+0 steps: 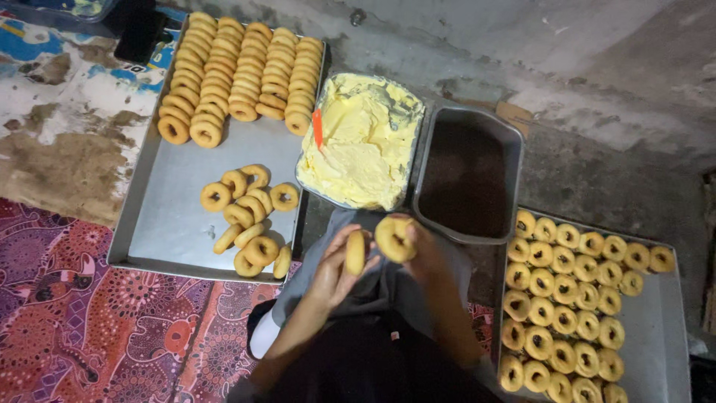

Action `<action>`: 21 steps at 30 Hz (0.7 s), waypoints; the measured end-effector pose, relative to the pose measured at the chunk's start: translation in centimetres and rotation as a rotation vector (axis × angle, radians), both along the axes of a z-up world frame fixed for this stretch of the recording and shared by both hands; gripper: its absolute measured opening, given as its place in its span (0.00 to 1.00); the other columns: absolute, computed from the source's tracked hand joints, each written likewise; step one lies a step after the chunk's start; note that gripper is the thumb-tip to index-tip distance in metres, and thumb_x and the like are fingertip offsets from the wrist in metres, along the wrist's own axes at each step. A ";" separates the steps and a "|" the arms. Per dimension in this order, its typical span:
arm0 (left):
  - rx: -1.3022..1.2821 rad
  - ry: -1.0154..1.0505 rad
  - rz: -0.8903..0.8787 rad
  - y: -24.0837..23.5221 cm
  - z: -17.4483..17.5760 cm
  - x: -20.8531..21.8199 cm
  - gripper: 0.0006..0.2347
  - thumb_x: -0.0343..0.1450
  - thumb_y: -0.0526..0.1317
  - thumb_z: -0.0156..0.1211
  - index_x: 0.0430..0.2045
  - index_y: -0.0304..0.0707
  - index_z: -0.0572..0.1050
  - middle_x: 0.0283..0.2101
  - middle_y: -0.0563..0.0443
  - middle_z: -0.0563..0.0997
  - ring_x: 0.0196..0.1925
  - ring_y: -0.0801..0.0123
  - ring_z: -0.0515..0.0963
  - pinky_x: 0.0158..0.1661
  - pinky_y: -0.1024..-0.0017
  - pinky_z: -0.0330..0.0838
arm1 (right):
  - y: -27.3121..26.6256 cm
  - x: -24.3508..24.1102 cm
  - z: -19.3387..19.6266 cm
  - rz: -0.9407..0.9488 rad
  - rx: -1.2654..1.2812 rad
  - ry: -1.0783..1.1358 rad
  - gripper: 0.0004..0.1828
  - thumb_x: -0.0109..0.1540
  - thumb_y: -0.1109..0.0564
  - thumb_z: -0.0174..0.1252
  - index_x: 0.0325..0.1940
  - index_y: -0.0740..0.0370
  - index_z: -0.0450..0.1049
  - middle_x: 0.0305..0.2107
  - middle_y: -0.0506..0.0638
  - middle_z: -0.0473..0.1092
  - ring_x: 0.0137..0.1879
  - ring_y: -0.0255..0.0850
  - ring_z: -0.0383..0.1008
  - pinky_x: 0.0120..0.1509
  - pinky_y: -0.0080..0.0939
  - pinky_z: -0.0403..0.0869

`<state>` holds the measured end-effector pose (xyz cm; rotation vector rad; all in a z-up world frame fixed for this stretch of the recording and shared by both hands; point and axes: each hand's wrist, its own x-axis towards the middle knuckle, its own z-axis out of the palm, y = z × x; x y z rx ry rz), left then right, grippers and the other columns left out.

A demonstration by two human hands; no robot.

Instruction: The person repeatedly picks donuts from a tray, fills their centers with a yellow cream using their fingers, and places them into a tray of dark liquid before arranging them on a second tray. The process continues across multiple donuts in a repetitive sequence.

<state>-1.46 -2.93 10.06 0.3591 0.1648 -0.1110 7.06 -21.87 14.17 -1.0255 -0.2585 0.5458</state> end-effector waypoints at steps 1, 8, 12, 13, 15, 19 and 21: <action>-0.080 0.008 0.004 -0.8 -0.3 0.3 0.17 0.72 0.35 0.48 0.57 0.40 0.67 0.50 0.49 0.78 0.51 0.62 0.80 0.56 0.55 0.77 | 0.5 -0.7 0.4 0.010 -0.059 -0.024 0.28 0.72 0.46 0.47 0.67 0.70 0.63 0.55 0.57 0.73 0.60 0.45 0.73 0.66 0.44 0.71; -0.169 0.016 0.063 -1.9 -2.4 1.1 0.19 0.79 0.46 0.41 0.56 0.30 0.70 0.54 0.41 0.78 0.52 0.58 0.81 0.51 0.61 0.77 | 3.8 -2.8 -1.1 -0.168 -0.483 -0.351 0.25 0.66 0.52 0.57 0.61 0.72 0.70 0.50 0.58 0.72 0.55 0.44 0.73 0.60 0.43 0.73; -0.097 0.078 0.151 -1.5 -3.5 1.1 0.14 0.80 0.46 0.45 0.51 0.34 0.70 0.47 0.44 0.78 0.45 0.60 0.81 0.44 0.63 0.80 | 3.0 -2.6 -2.0 -0.331 -0.284 -0.041 0.20 0.71 0.57 0.57 0.60 0.78 0.74 0.46 0.62 0.73 0.50 0.46 0.73 0.55 0.45 0.72; -0.058 0.143 0.199 -1.6 -3.6 1.2 0.12 0.79 0.47 0.46 0.48 0.38 0.70 0.45 0.46 0.77 0.44 0.61 0.81 0.45 0.61 0.81 | 2.9 -2.5 -1.9 -0.246 -0.237 -0.067 0.21 0.69 0.56 0.57 0.61 0.75 0.73 0.51 0.59 0.72 0.54 0.44 0.74 0.59 0.44 0.72; 0.186 0.044 0.333 -1.9 -3.5 1.6 0.07 0.82 0.41 0.51 0.49 0.39 0.66 0.46 0.46 0.75 0.46 0.64 0.78 0.44 0.64 0.76 | 2.7 -2.3 -1.6 -0.081 -0.149 -0.114 0.25 0.65 0.54 0.56 0.64 0.70 0.70 0.61 0.53 0.71 0.63 0.40 0.75 0.68 0.41 0.73; 0.266 -0.071 0.382 -1.8 -1.6 1.7 0.09 0.83 0.42 0.52 0.52 0.35 0.68 0.50 0.47 0.74 0.52 0.66 0.77 0.54 0.65 0.74 | 3.7 -2.1 -0.6 -0.001 -0.330 -0.106 0.36 0.64 0.54 0.62 0.76 0.60 0.59 0.58 0.57 0.69 0.61 0.42 0.70 0.66 0.43 0.70; 0.205 0.175 0.206 -0.9 0.1 1.5 0.16 0.76 0.50 0.44 0.51 0.42 0.70 0.52 0.52 0.77 0.53 0.71 0.79 0.51 0.69 0.75 | 4.9 -1.7 -0.2 -0.119 -0.301 0.115 0.40 0.60 0.54 0.64 0.75 0.60 0.59 0.56 0.61 0.70 0.58 0.49 0.72 0.61 0.48 0.72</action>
